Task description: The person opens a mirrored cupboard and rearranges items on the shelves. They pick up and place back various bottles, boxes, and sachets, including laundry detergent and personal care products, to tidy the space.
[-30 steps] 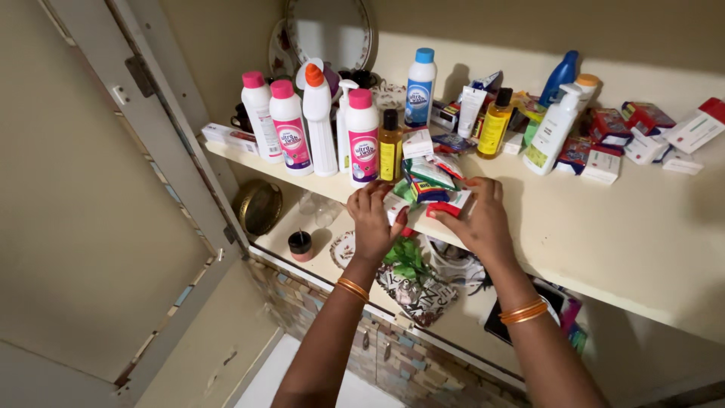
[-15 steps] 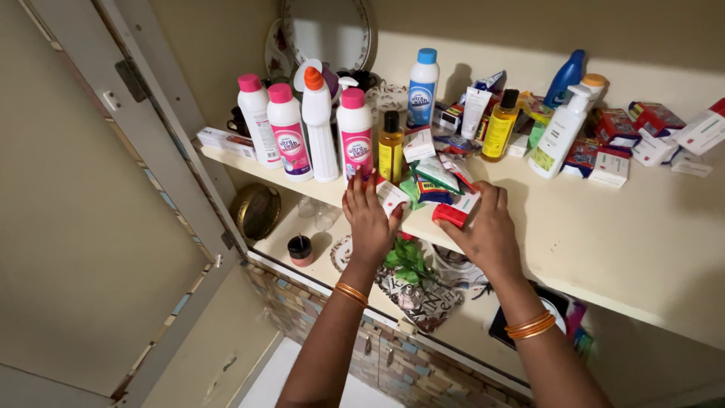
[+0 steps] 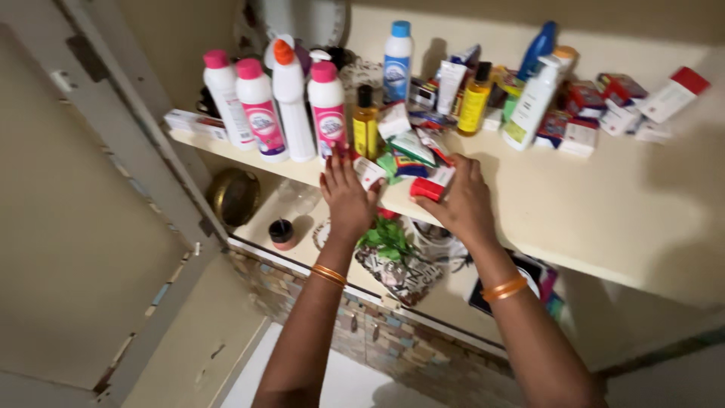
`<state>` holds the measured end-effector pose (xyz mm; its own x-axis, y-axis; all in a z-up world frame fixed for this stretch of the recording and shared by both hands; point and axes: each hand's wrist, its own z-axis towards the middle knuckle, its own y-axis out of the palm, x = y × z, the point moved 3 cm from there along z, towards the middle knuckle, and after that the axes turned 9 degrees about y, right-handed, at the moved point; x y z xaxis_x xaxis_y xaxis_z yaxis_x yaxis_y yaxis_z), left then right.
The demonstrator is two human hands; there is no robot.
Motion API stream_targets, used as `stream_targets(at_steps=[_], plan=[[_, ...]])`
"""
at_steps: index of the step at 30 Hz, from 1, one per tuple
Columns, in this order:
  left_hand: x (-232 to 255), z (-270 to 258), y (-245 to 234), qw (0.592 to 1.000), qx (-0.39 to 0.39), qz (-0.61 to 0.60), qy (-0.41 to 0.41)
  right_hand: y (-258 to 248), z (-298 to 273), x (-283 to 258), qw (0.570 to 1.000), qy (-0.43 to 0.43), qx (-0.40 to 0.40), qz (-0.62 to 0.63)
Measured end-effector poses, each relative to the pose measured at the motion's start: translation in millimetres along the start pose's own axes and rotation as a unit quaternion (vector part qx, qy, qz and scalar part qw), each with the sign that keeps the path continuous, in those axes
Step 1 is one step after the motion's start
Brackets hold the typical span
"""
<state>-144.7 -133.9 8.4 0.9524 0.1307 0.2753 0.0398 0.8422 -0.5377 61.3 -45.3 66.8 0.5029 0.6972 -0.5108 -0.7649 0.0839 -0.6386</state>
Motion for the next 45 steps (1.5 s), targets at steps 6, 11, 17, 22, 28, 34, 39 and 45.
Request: stream_targets(at_steps=[6, 11, 17, 22, 28, 34, 39, 45], plan=[[38.8, -10.8, -27.4, 0.994, 0.027, -0.107, 0.027, 13.1, 21.1, 102.1, 0.825, 0.19, -0.015, 0.532], [91.4, -1.0, -67.9, 0.917, 0.06, -0.38, 0.102, -66.1, 3.8, 151.4, 0.799, 0.308, 0.026, 0.515], [165.7, 15.7, -66.1, 0.887, -0.098, -0.422, 0.159, -135.8, -22.0, 167.5, 0.982, 0.184, 0.027, 0.043], [224.1, 29.7, -15.1, 0.879, -0.171, -0.39, 0.215, -127.7, -22.9, 163.8, 0.996, 0.051, 0.009, -0.078], [265.4, 57.0, 92.8, 0.878, -0.258, -0.37, 0.161, -127.9, -20.0, 168.1, 0.997, 0.055, 0.009, -0.058], [273.5, 101.9, 205.1, 0.89, -0.321, -0.319, 0.052, -129.2, -17.3, 174.7, 0.998, 0.067, -0.012, 0.005], [258.6, 119.2, 266.4, 0.895, -0.33, -0.299, 0.029, -122.9, 8.4, 194.7, 0.988, 0.089, -0.111, -0.066], [242.5, 119.4, 256.7, 0.799, -0.37, -0.466, -0.083, -105.8, 84.3, 227.8, 0.912, 0.176, -0.331, -0.169]])
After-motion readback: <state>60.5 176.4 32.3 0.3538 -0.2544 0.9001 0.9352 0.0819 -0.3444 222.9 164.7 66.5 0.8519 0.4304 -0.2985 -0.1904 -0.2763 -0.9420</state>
